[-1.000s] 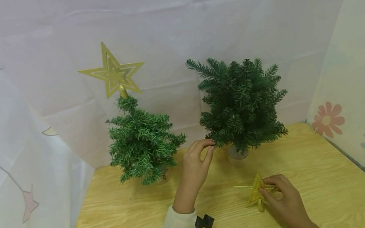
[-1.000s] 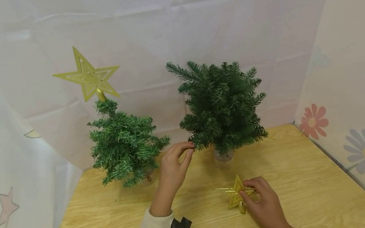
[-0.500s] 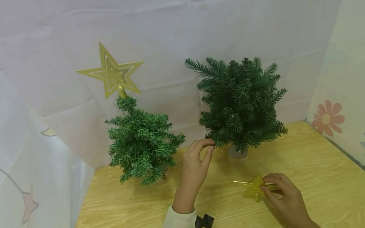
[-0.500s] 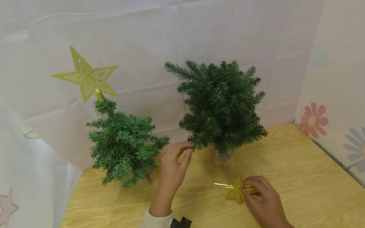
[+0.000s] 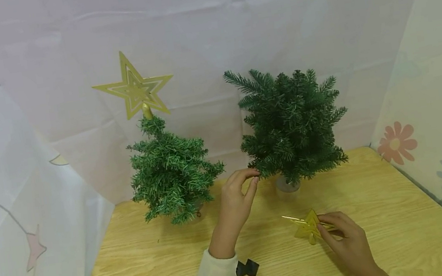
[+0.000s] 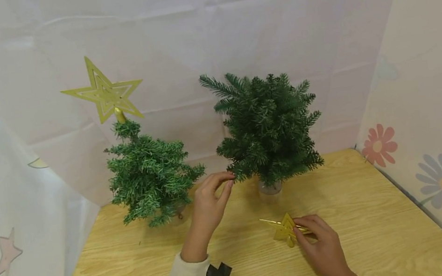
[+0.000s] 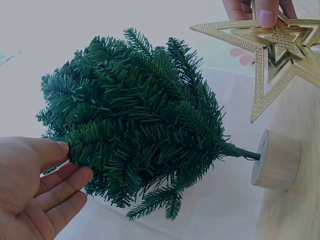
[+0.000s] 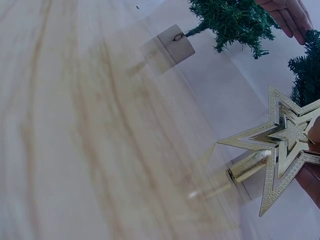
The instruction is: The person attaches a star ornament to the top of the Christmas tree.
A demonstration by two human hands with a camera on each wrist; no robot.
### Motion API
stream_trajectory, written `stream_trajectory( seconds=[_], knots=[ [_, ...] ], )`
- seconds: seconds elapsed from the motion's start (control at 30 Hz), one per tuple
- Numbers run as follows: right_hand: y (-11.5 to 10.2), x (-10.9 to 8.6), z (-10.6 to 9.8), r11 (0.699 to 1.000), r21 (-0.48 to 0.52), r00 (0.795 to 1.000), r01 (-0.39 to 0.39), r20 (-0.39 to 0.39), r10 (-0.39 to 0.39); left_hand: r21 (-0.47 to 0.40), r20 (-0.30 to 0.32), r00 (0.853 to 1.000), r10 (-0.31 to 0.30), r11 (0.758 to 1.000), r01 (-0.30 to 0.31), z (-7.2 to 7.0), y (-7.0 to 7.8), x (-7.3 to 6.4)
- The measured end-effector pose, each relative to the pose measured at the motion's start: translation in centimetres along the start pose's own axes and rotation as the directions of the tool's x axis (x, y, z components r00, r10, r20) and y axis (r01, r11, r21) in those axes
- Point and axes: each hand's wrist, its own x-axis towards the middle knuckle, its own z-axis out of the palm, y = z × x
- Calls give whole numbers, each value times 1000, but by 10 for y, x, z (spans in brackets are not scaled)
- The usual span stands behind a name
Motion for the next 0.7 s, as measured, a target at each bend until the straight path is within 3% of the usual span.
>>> stream_trajectory(
  seconds=[0.4, 0.7],
  knots=[
    [1, -1, 1, 1000, -26, 999, 10, 36, -9, -4, 24, 999, -32, 999, 32, -1, 0, 0],
    [-1, -1, 1, 999, -44, 999, 26, 45, -24, -7, 12, 1000, -3, 1000, 4, 0, -1, -1]
  ],
)
